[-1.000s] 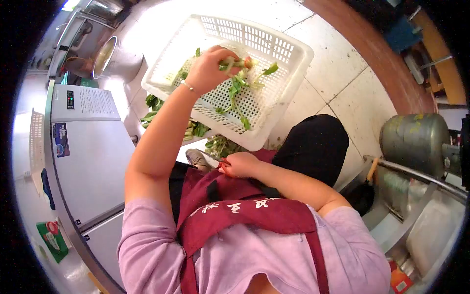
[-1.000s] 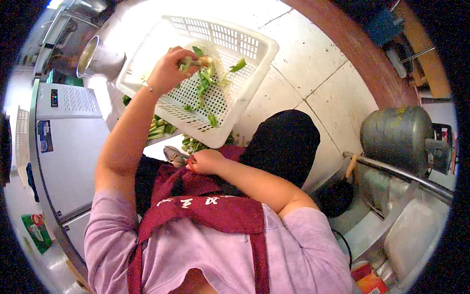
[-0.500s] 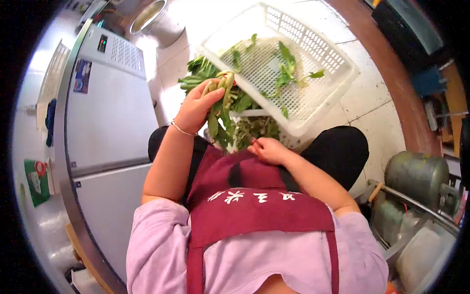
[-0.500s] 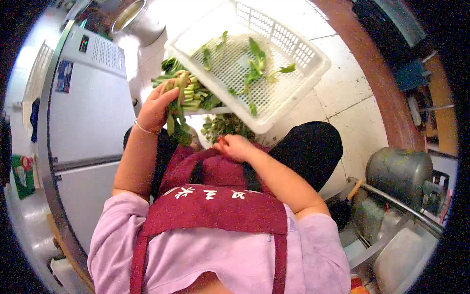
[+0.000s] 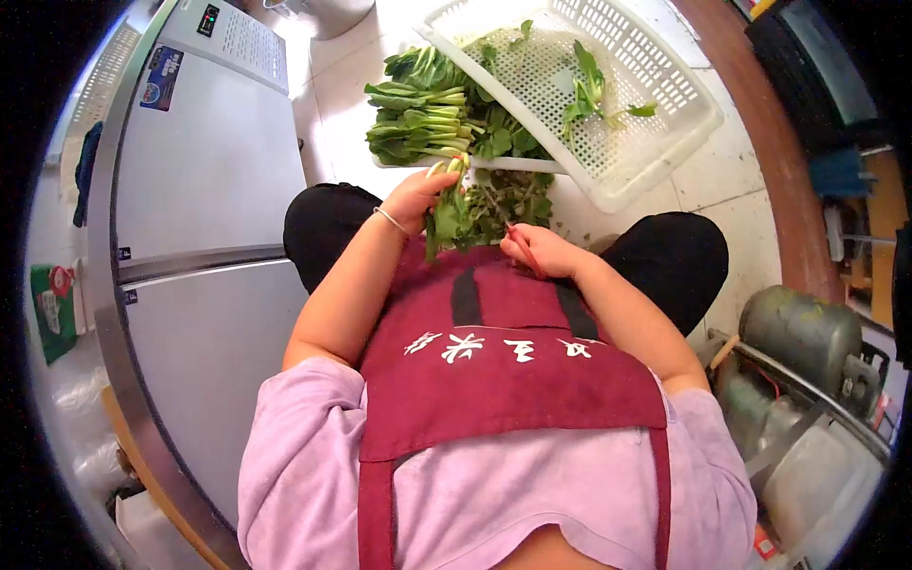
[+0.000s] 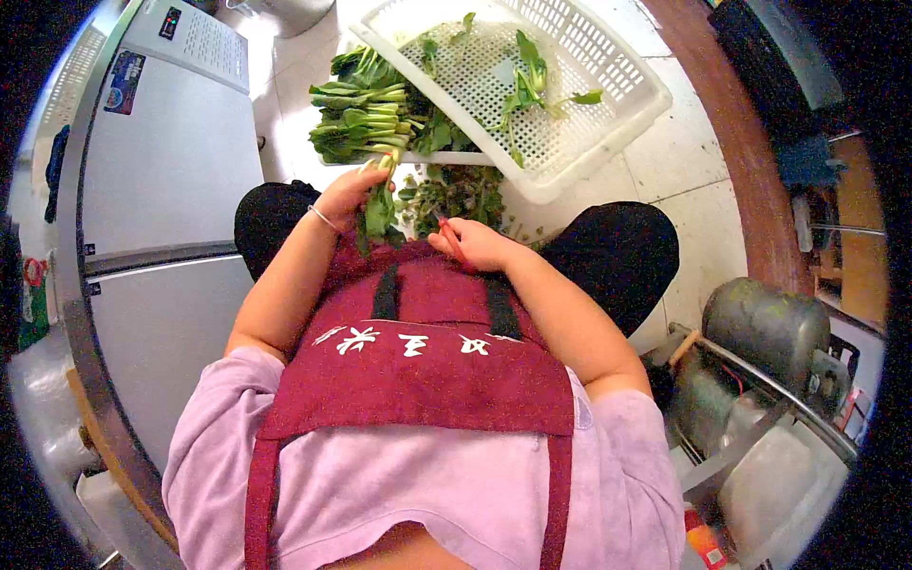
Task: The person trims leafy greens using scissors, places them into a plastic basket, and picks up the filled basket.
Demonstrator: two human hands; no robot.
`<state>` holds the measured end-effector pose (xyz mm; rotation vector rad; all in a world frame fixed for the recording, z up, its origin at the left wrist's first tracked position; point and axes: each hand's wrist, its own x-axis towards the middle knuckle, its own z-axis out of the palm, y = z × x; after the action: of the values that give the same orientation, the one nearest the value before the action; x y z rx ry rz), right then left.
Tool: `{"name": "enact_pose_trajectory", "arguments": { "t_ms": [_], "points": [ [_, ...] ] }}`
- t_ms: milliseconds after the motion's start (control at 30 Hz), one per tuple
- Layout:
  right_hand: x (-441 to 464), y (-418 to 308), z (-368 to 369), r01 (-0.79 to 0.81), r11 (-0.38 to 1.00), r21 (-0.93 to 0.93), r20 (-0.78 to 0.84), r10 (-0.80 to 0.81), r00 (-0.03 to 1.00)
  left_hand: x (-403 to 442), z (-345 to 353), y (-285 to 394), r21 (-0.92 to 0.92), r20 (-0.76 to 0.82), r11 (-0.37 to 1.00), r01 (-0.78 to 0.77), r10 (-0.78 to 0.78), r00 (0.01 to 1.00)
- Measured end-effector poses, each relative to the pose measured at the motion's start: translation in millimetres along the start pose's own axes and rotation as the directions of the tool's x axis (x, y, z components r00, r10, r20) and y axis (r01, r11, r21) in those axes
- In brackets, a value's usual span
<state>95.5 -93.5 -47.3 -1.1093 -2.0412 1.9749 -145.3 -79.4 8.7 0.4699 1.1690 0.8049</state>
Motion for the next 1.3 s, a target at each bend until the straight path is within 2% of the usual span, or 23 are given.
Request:
{"name": "enact_pose_trajectory", "arguments": {
  "t_ms": [67,100,133,200,233,267,400,467,567,667,733,800,933,1000,1100,1300],
  "points": [
    [-2.5,-4.8,-2.5,-0.044,0.995,-0.088,0.029,0.047,0.998,11.1,-4.7,-9.9,0.287,0.034,0.951,-0.113,0.108,0.994],
    [-2.7,-4.3,-3.4,-0.047,0.995,-0.088,0.025,0.049,0.998,13.9,-3.9,-15.5,0.43,-0.027,0.89,-0.148,0.177,0.984],
    [-2.7,-3.1,-4.0,-0.056,0.993,-0.101,0.047,0.061,0.997,16.4,-4.4,-19.6,0.43,-0.023,0.891,-0.148,0.175,0.984],
    [0.2,2.4,-4.3,-0.069,0.991,-0.113,0.067,0.076,0.995,20.5,-4.6,-26.2,0.651,-0.008,0.743,-0.151,0.206,0.979],
    [3.3,6.3,-3.6,-0.081,0.995,-0.062,0.08,0.086,0.993,21.2,-5.1,-28.0,0.761,0.037,0.621,-0.185,0.243,0.969],
    [5.4,10.3,-3.0,-0.093,0.996,-0.011,0.094,0.094,0.991,22.2,-4.3,-31.3,0.761,0.038,0.622,-0.184,0.241,0.97],
    [3.7,5.7,-4.8,-0.087,0.996,-0.006,0.136,0.087,0.987,8.4,20.1,-26.2,0.765,0.027,0.624,-0.16,0.217,0.976],
    [3.2,6.3,-4.5,-0.123,0.983,0.133,0.161,0.101,0.982,8.0,24.3,-23.6,0.837,0.02,0.531,-0.134,0.215,0.976],
    [5.9,12.6,-3.5,-0.171,0.96,0.222,0.214,0.124,0.969,15.7,17.1,-27.3,0.852,0.026,0.505,-0.139,0.224,0.974],
    [-1.1,0.8,-8.4,-0.184,0.949,0.255,0.199,0.135,0.971,16.7,15.6,-21.2,0.841,0.017,0.527,-0.121,0.199,0.98],
    [0.2,3.6,-8.3,-0.176,0.957,0.232,0.201,0.129,0.971,16.5,15.3,-20.8,0.824,0.033,0.55,-0.133,0.187,0.982],
    [1.8,7.1,-6.3,-0.167,0.964,0.207,0.205,0.124,0.971,20.9,10.7,-26.1,0.893,0.115,0.403,-0.202,0.229,0.966],
    [5.1,10.6,-2.1,-0.205,0.954,0.219,0.17,0.17,0.971,25.7,7.8,-31.7,0.899,0.124,0.383,-0.21,0.237,0.964],
    [6.9,12.2,-0.4,-0.208,0.959,0.192,0.151,0.181,0.972,22.0,11.7,-30.1,0.937,0.094,0.304,-0.171,0.249,0.964],
    [8.4,14.1,2.1,-0.267,0.936,0.227,0.134,0.242,0.961,21.0,12.4,-32.2,0.947,0.072,0.287,-0.141,0.238,0.969],
    [9.6,19.6,4.8,-0.218,0.974,0.057,0.055,0.215,0.975,25.5,6.5,-38.4,0.944,-0.003,0.328,-0.043,0.138,0.99]
  ]
}}
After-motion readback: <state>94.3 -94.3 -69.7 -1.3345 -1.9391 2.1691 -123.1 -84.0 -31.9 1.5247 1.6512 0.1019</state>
